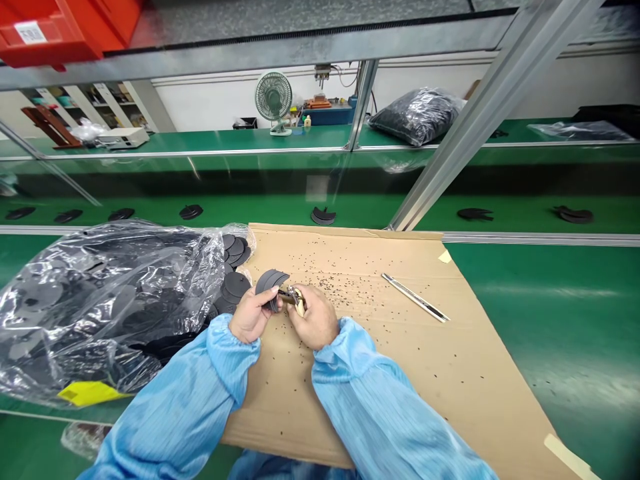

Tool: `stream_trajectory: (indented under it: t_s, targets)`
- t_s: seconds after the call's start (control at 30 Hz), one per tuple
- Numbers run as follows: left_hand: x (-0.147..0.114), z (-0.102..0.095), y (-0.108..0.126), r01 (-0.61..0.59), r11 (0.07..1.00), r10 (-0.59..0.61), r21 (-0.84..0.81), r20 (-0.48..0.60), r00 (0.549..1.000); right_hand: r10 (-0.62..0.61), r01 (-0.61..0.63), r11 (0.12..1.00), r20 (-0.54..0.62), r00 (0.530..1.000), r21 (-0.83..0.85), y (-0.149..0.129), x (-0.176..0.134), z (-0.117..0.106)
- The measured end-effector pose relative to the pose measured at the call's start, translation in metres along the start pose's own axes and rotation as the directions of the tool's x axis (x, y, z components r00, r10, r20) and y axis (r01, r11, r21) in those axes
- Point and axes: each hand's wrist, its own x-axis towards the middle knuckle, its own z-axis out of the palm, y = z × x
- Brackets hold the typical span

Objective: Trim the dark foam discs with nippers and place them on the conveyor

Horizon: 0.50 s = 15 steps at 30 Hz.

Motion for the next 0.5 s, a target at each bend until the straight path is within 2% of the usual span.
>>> stream_trajectory:
  t_s: [0.5]
  targets:
    - [-0.0001,0.001,-0.0002,-0.015,1.0,0.015,0.015,0.015,1.0,-0.004,0.005,1.0,0.02,1.0,-0.016,-0.0003,-0.0004,0.0001]
